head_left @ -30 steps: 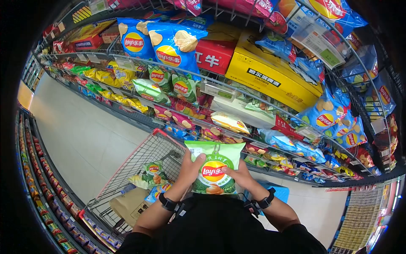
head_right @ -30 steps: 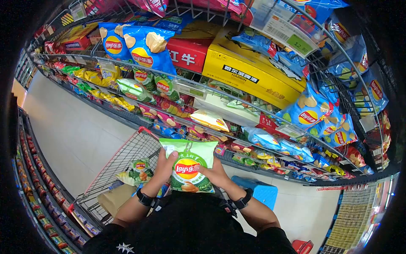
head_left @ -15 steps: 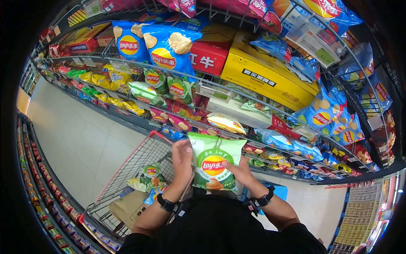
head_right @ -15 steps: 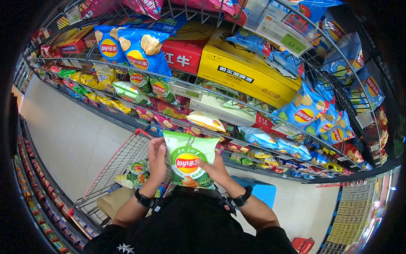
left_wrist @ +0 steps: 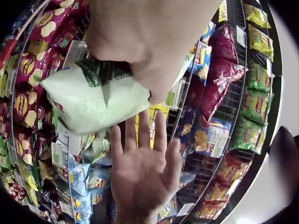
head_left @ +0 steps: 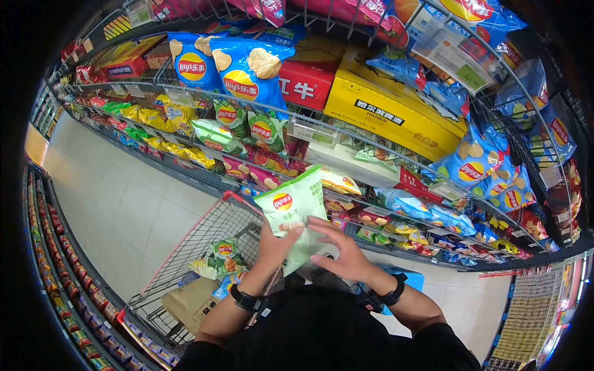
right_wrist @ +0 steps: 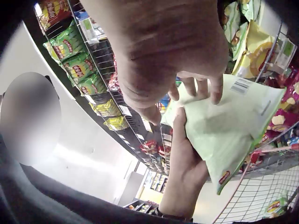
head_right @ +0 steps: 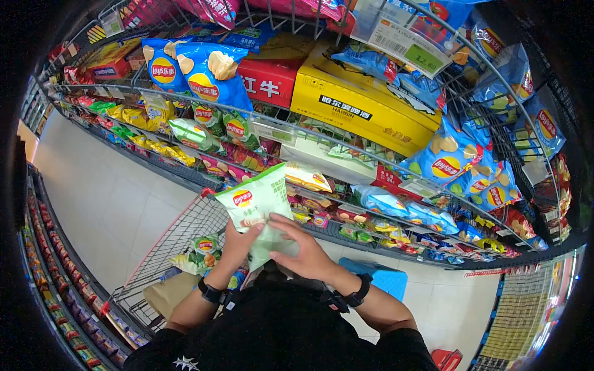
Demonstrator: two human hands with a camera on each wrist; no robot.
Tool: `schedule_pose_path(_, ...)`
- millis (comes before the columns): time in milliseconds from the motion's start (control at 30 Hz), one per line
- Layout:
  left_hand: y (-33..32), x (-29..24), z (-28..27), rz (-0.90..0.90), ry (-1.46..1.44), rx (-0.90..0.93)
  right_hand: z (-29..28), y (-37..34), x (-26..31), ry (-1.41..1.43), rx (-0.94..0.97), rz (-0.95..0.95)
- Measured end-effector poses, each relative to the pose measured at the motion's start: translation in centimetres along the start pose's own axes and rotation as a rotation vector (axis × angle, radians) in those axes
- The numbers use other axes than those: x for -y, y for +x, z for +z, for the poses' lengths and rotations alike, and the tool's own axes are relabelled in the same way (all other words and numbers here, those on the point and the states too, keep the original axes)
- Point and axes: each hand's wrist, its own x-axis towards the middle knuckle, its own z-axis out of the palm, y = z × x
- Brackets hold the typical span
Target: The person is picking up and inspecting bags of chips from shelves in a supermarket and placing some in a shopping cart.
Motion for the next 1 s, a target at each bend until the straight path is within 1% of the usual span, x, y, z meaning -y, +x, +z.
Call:
schedule_pose_path(67,0.3,0.8,-0.4,-0.135,-0.284,0.015,-0.5,-0.2,-1.4,-0.039,-0.026,-0.011)
schedule_pose_path(100,0.0,0.8,-0.6,-0.186,-0.283,0.011,-0.7,0.1,-1.8,-0.011,-0.227,0.019)
schedule_pose_path(133,-0.2,0.7,-0.9,-0.187,-0.283,0.013,-0.9,0.3,-1.9,0.016,-0.427,0.049)
schedule_pose_path(167,-0.5,0.5,-1.3,-0.175,-0.340,0.137,-0.9,0.9,-2.0,0.244,-0.452,-0.015)
schedule_pose_path(200,-0.8,0.2,-1.5,-0.163,-0.396,0.262,-1.3,0.9,-2.0,0.243,-0.453,-0.014)
schedule_pose_path(233,-0.8,0.9,-1.5,-0.171,-0.450,0.316,-1.8,0.7,-2.0,0.352,-0.369,0.067)
schedule_pose_path(267,-0.8,0.8,-1.5,-0.172,-0.451,0.317,-2.1,0.5,-1.9,0.459,-0.283,0.148)
schedule_pose_path(300,-0.9,0.5,-1.5,-0.185,-0.425,0.384,-1.9,0.3,-1.9,0.396,-0.303,0.169)
schedule_pose_path(333,-1.0,0.3,-1.5,-0.199,-0.398,0.450,-1.8,0.4,-1.9,0.396,-0.304,0.169)
schedule_pose_path(367,-1.0,0.3,-1.4,-0.200,-0.398,0.451,-1.7,0.5,-1.9,0.385,-0.350,0.187)
schedule_pose_path(400,-1.1,0.2,-1.1,-0.151,-0.353,0.413,-1.7,0.6,-1.9,0.373,-0.395,0.205)
schedule_pose_path(433,-1.2,0.2,-0.9,-0.103,-0.309,0.375,-1.7,0.7,-2.0,0.374,-0.396,0.205)
schedule_pose_path(467,-1.1,0.3,-0.7,-0.104,-0.308,0.376,-1.8,0.8,-2.4,0.325,-0.449,0.199)
schedule_pose_path(500,-1.0,0.5,-0.6,0.023,-0.235,0.365,-1.8,0.9,-2.6,0.275,-0.502,0.192)
schedule_pose_path(533,-1.0,0.6,-0.4,0.146,-0.162,0.351,-1.9,0.9,-2.8,0.276,-0.503,0.195)
schedule_pose_path(567,-1.0,0.6,-0.1,0.143,-0.162,0.352,-1.9,0.9,-2.9,0.262,-0.497,0.197)
schedule_pose_path(633,-0.6,0.6,0.3,0.072,-0.131,0.305,-1.8,0.8,-3.2,0.248,-0.492,0.202)
schedule_pose_path(667,-0.4,0.6,0.2,0.069,-0.131,0.307,-1.6,0.9,-3.4,0.392,-0.485,0.190)
schedule_pose_path(700,0.0,0.6,0.2,-0.035,-0.170,0.270,-1.3,1.1,-3.6,0.535,-0.476,0.176)
schedule_pose_path(733,0.3,0.5,0.1,-0.138,-0.208,0.233,-1.1,1.0,-4.0,0.535,-0.475,0.178)
schedule_pose_path(767,0.5,0.3,0.4,-0.172,-0.272,0.194,-0.7,0.9,-4.6,0.568,-0.397,0.283)
schedule_pose_path(800,0.9,0.5,0.3,-0.174,-0.273,0.194,-0.3,0.7,-4.9,0.599,-0.317,0.387)
schedule_pose_path(833,1.4,0.9,0.2,-0.251,-0.344,0.177,0.0,0.6,-5.1,0.604,-0.269,0.432)
schedule_pose_path(867,1.6,1.2,0.1,-0.332,-0.414,0.160,0.3,0.6,-5.2,0.607,-0.269,0.438)
schedule_pose_path(933,1.9,1.5,-0.1,-0.343,-0.400,0.179,0.5,0.7,-5.3,0.794,-0.257,0.523)
schedule_pose_path(1000,2.3,2.0,-0.3,-0.394,-0.425,0.202,0.4,1.0,-5.8,0.826,-0.261,0.571)
